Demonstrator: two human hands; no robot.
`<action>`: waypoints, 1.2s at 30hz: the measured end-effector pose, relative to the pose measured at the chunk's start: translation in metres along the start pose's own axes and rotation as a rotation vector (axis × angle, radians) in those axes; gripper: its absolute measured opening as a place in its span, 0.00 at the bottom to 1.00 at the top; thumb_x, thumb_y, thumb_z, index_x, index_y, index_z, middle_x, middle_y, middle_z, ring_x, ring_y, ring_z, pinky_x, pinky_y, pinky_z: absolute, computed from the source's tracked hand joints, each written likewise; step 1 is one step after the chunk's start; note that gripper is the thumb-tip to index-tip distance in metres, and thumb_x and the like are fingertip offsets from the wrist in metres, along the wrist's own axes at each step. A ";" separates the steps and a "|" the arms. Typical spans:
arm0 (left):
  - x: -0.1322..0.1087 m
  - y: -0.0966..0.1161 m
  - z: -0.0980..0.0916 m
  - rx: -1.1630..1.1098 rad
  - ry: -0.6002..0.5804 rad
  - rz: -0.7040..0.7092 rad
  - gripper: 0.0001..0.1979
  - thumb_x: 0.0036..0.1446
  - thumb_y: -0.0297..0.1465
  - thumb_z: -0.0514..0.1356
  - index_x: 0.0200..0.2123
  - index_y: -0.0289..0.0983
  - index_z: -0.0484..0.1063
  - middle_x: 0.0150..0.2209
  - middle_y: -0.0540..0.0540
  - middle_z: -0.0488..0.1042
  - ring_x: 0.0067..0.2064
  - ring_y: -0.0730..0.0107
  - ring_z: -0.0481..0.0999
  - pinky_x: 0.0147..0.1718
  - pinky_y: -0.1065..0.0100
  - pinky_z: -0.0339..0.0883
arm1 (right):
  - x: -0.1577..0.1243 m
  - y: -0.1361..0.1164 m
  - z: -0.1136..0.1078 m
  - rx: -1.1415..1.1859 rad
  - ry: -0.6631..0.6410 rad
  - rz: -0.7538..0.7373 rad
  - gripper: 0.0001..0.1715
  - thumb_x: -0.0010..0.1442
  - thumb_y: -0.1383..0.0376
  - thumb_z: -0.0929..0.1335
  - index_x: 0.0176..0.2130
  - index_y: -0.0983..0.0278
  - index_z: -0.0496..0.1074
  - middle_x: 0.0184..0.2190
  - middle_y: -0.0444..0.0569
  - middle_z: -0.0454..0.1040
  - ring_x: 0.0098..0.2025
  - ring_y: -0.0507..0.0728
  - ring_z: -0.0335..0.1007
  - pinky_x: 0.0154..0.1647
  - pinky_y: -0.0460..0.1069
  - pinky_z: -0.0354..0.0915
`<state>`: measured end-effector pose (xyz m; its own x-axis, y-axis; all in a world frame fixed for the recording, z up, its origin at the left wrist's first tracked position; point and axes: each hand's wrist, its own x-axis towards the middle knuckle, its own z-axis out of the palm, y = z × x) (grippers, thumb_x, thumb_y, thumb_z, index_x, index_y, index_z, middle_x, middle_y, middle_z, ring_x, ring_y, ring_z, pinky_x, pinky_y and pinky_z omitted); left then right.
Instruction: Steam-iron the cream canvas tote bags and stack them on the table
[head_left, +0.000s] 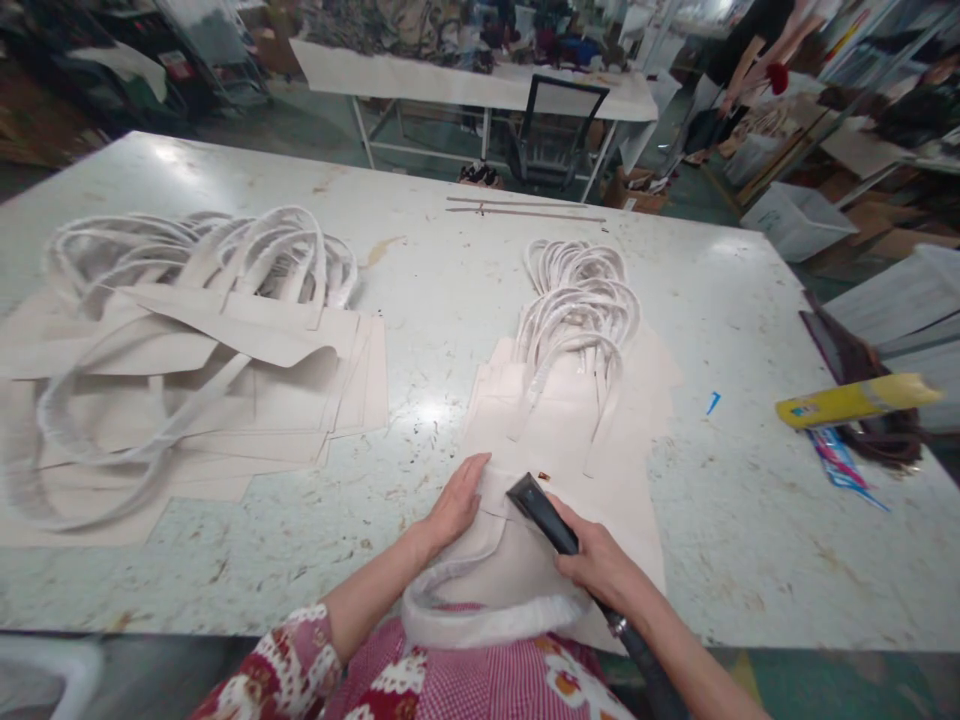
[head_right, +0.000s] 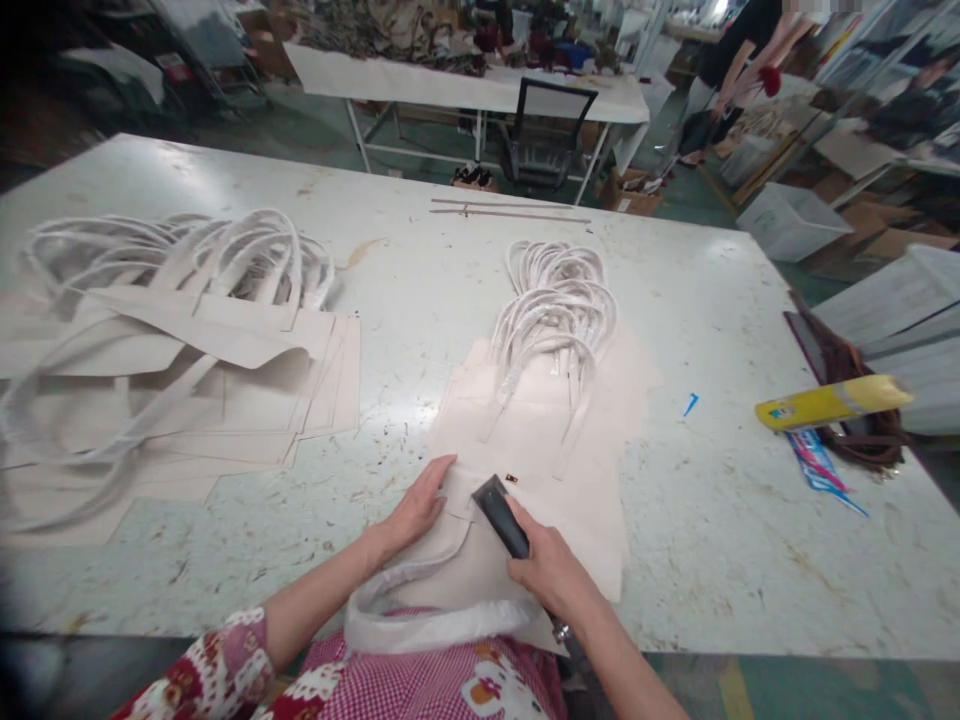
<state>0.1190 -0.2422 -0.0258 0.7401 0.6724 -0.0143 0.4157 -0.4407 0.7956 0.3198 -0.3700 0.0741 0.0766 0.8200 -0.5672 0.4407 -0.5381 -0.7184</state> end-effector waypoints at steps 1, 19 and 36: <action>-0.001 0.001 0.000 -0.008 0.026 -0.003 0.40 0.40 0.15 0.47 0.59 0.40 0.43 0.59 0.42 0.49 0.58 0.63 0.53 0.56 0.54 0.50 | 0.008 -0.005 0.001 -0.021 -0.003 -0.019 0.45 0.40 0.73 0.61 0.58 0.55 0.53 0.25 0.40 0.69 0.19 0.48 0.59 0.21 0.43 0.55; -0.010 0.029 0.018 0.408 -0.275 0.191 0.25 0.54 0.20 0.46 0.55 0.37 0.56 0.58 0.40 0.55 0.59 0.59 0.52 0.55 0.54 0.50 | 0.078 -0.039 -0.010 0.153 0.239 0.031 0.43 0.47 0.66 0.63 0.61 0.62 0.46 0.12 0.36 0.63 0.15 0.50 0.61 0.18 0.44 0.60; 0.014 0.043 0.012 0.390 -0.198 0.140 0.21 0.54 0.32 0.53 0.52 0.36 0.58 0.55 0.41 0.58 0.56 0.58 0.55 0.55 0.54 0.46 | 0.137 -0.089 -0.002 0.016 0.159 -0.089 0.43 0.44 0.68 0.64 0.60 0.62 0.51 0.17 0.38 0.65 0.18 0.49 0.61 0.24 0.44 0.61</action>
<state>0.1534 -0.2587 0.0006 0.8742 0.4807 -0.0690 0.4448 -0.7355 0.5111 0.2933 -0.2098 0.0611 0.1790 0.8841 -0.4316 0.4378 -0.4645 -0.7698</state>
